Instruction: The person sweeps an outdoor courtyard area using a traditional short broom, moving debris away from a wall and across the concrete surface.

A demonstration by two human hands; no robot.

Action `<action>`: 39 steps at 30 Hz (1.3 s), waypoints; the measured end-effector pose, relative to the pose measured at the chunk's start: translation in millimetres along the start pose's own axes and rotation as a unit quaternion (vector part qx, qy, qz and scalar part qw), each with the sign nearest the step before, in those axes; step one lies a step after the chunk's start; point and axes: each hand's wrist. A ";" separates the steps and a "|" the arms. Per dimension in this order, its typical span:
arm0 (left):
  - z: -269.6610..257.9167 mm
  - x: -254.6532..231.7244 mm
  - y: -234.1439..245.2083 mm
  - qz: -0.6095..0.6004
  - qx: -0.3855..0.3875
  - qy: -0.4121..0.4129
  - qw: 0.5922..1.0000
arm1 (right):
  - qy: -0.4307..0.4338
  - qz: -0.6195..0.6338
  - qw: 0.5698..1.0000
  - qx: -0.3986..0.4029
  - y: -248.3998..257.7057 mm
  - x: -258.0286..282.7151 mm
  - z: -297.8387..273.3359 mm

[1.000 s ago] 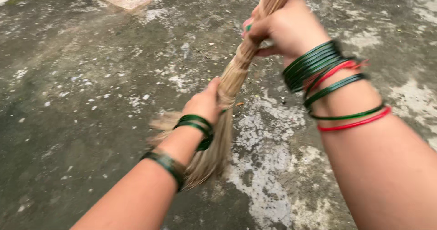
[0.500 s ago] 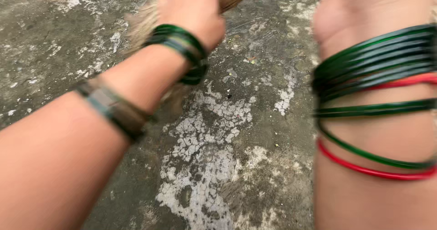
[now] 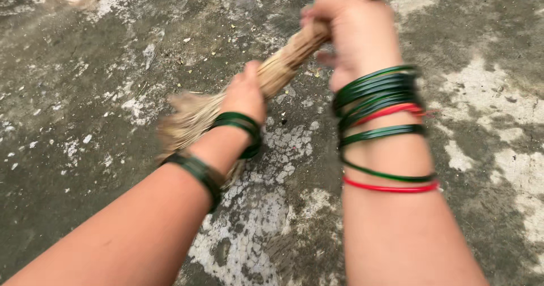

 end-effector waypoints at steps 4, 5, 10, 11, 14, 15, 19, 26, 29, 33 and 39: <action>24.4 -107.0 3.6 -0.067 0.002 -0.083 0.994 | 0.069 0.024 0.997 -0.021 69.9 48.5 6.9; 20.7 -133.6 8.2 -0.062 0.007 -0.088 0.994 | 0.087 0.034 0.995 -0.025 82.3 54.8 4.8; 5.8 -161.7 52.4 -0.112 -0.180 -0.083 0.974 | 0.162 0.109 0.981 -0.002 99.4 62.9 -11.6; 9.2 -149.9 65.6 -0.089 -0.190 -0.094 0.973 | 0.181 0.128 0.975 0.017 98.5 63.3 -11.5; 16.4 -90.8 98.9 -0.024 -0.205 -0.119 0.971 | 0.198 0.182 0.959 0.090 72.6 62.6 -28.7; 19.6 -60.3 111.2 0.019 -0.215 -0.137 0.967 | 0.198 0.194 0.953 0.120 58.1 62.4 -37.1; 29.7 74.8 161.8 0.105 -0.185 -0.178 0.961 | 0.159 0.148 0.947 0.236 -27.4 57.6 -69.8; -1.4 323.7 183.2 0.189 -0.145 0.017 0.971 | -0.065 0.243 0.912 0.323 -229.1 -67.6 -43.1; -19.6 422.9 173.5 0.207 -0.079 0.143 0.965 | -0.195 0.261 0.890 0.319 -303.6 -146.1 -41.6; -32.1 504.2 116.8 0.142 0.050 0.303 0.941 | -0.327 0.179 0.893 0.251 -360.6 -217.8 -59.7; 27.9 406.1 27.8 -0.026 0.076 0.185 0.979 | -0.090 -0.150 0.981 0.085 -335.6 -141.7 -9.2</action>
Point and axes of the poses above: each hand's wrist, its own z-axis towards the middle knuckle, its own y-axis out of the back of the hand, x = y × z, and after that the axes turned 14 degrees about z, right-handed
